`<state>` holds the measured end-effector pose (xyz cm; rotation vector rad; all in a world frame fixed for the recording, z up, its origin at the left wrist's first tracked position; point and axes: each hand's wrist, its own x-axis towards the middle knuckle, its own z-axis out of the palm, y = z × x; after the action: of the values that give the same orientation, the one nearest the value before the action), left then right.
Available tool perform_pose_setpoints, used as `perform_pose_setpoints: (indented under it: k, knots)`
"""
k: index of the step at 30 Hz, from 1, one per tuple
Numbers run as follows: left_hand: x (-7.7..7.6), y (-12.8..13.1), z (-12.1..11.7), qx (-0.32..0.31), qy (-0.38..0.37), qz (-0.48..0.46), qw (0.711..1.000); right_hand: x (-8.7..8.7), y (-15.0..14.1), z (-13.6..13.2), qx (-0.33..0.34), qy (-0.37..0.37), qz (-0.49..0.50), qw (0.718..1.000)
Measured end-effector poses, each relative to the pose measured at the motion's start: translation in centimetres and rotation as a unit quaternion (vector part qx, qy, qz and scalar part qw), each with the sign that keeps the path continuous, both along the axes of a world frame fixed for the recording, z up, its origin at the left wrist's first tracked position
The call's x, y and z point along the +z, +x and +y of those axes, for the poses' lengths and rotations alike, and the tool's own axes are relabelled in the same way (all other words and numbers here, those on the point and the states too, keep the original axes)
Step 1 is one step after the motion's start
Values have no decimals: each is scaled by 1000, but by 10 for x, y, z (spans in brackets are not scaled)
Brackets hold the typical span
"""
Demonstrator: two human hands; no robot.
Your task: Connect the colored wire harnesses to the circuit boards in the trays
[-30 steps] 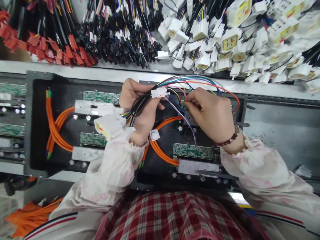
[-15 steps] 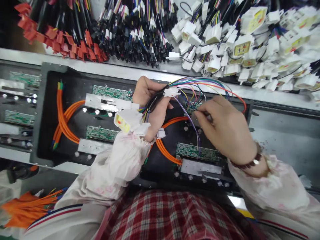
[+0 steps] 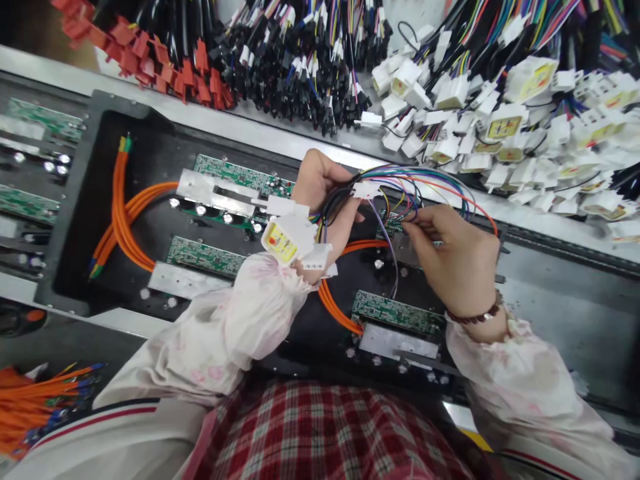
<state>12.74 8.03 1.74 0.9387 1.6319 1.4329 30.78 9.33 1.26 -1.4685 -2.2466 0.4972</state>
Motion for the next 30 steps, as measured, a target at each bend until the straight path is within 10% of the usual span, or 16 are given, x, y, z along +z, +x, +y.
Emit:
perform_pose_setpoints:
  k: [30]
  knots:
    - [-10, -4, 1, -4, 54, -37, 998, 16, 4, -15, 58, 20, -85, 995]
